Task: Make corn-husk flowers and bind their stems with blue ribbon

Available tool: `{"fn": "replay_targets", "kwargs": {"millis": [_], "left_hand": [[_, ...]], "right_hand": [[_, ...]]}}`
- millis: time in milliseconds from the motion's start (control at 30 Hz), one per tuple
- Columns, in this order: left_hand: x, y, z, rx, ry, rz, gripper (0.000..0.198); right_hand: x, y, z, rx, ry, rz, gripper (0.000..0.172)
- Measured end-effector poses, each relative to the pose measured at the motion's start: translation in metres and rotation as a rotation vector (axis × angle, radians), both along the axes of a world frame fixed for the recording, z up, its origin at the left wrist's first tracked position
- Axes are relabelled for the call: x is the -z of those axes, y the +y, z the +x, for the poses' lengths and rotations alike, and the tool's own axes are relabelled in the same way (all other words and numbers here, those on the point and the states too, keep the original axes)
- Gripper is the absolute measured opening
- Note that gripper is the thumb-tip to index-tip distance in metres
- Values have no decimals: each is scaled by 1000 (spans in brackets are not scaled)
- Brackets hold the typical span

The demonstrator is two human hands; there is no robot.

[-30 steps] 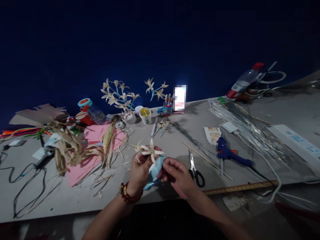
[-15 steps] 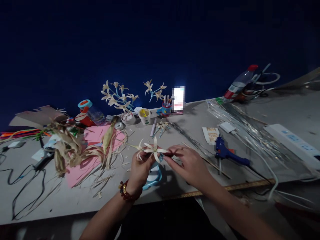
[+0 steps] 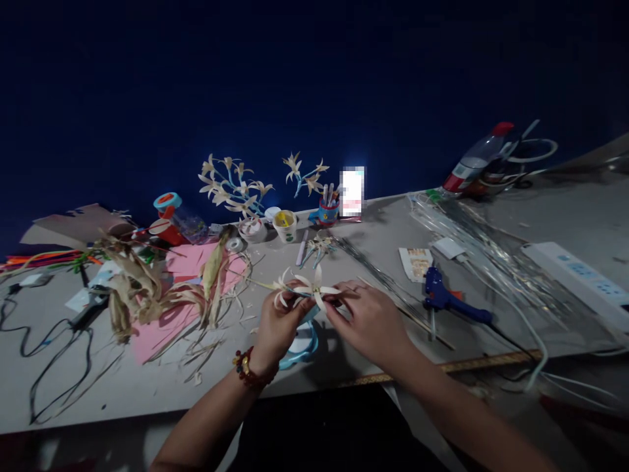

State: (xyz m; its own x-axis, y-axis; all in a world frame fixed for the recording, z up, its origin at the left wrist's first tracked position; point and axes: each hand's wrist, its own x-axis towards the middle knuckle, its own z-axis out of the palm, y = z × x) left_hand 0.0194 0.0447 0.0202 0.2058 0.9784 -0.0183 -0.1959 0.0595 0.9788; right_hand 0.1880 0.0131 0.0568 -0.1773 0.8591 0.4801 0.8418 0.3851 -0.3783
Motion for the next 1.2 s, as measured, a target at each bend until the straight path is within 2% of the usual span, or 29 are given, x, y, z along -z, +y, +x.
{"fn": "replay_targets", "kwargs": {"millis": [267,467,633,733,833,1000,1200], "left_hand": [[-5,3,1,30,9,-62,22],[-7,4,2,31,-19,-59,21],[-1,5,3,-51,-63,-82,17],[-3,4,7,-70,-128,-115,17],[-8,3,12,-65,-196,-133,16],[-11,-1,11,-18,-221,-133,15],[-14,-6,2,-5,-82,-63,16]], "right_hand": [[0,2,-3,0,-39,-9,11],[-2,2,1,-49,23,-6,11],[1,-9,-1,-57,-17,106,21],[7,-13,-8,-28,-110,157,27],[11,-13,-15,-3,-167,211,25],[12,-11,-18,-39,-101,324,14],[4,-18,-11,-101,19,335,17]]}}
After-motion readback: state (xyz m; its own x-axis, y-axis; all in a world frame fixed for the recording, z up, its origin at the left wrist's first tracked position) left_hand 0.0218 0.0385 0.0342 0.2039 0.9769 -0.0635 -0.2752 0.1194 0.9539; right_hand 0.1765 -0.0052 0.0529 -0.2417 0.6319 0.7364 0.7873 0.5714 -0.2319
